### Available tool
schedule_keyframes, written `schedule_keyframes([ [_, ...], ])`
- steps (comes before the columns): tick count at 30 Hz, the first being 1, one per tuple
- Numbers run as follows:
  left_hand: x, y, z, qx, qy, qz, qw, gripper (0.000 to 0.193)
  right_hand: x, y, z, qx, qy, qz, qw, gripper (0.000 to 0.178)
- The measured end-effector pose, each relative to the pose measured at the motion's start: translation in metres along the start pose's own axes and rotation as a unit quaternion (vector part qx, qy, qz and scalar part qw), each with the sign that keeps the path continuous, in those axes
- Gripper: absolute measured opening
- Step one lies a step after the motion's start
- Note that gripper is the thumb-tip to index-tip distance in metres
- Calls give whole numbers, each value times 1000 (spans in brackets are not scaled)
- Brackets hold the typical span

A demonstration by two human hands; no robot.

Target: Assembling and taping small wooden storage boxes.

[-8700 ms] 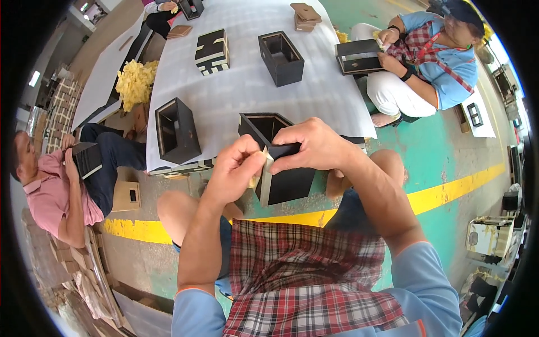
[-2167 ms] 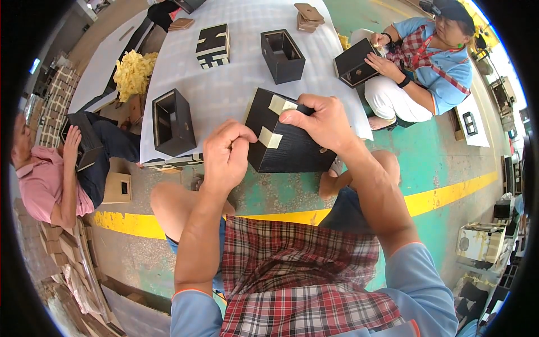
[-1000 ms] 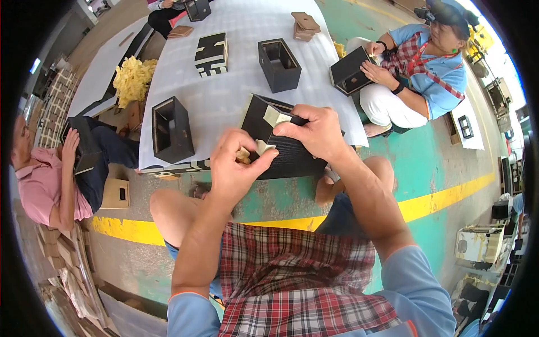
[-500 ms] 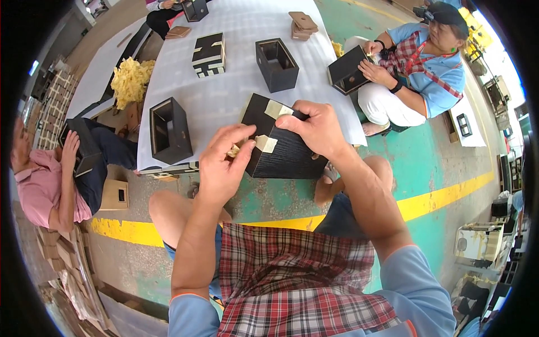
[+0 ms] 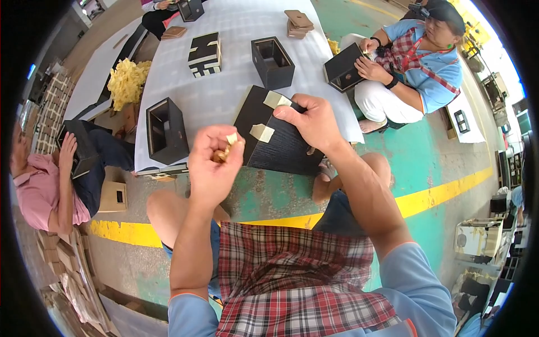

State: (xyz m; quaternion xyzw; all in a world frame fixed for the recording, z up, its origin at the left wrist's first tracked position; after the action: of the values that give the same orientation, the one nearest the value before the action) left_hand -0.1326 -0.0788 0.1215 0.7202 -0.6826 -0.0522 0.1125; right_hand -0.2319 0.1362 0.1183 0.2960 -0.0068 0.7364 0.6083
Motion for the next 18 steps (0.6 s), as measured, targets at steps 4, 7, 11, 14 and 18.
schedule_keyframes([
  [4, -11, 3, -10, -20, 35, -21, 999, 70, -3, -2, 0, 8, -26, 23, 999, 58],
  [7, -13, 2, -10, -25, 116, -37, 992, 79, -7, -1, 1, -3, -33, 22, 999, 56],
  [11, -14, 0, -2, -23, 159, -67, 985, 73, -8, -1, 11, 15, -14, 9, 1000, 46],
  [14, -14, -1, 2, -13, 211, -83, 974, 64, -6, -1, 14, 23, -62, 2, 998, 46],
  [18, -6, 3, 12, 101, 91, -30, 990, 48, 0, -2, 9, 34, -80, 18, 996, 44],
])
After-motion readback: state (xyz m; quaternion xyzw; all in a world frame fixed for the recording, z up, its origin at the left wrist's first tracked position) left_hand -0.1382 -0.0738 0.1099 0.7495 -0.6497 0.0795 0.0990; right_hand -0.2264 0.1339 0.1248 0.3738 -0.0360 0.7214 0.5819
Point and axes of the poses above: each hand's wrist, its own y-axis towards the middle knuckle, its own x-axis out of the back of the hand, z = x × y, the point moved 6 cm from there along y, towards the middle knuckle, and after that the axes turned 8 degrees about x, right-handed, at the moved point
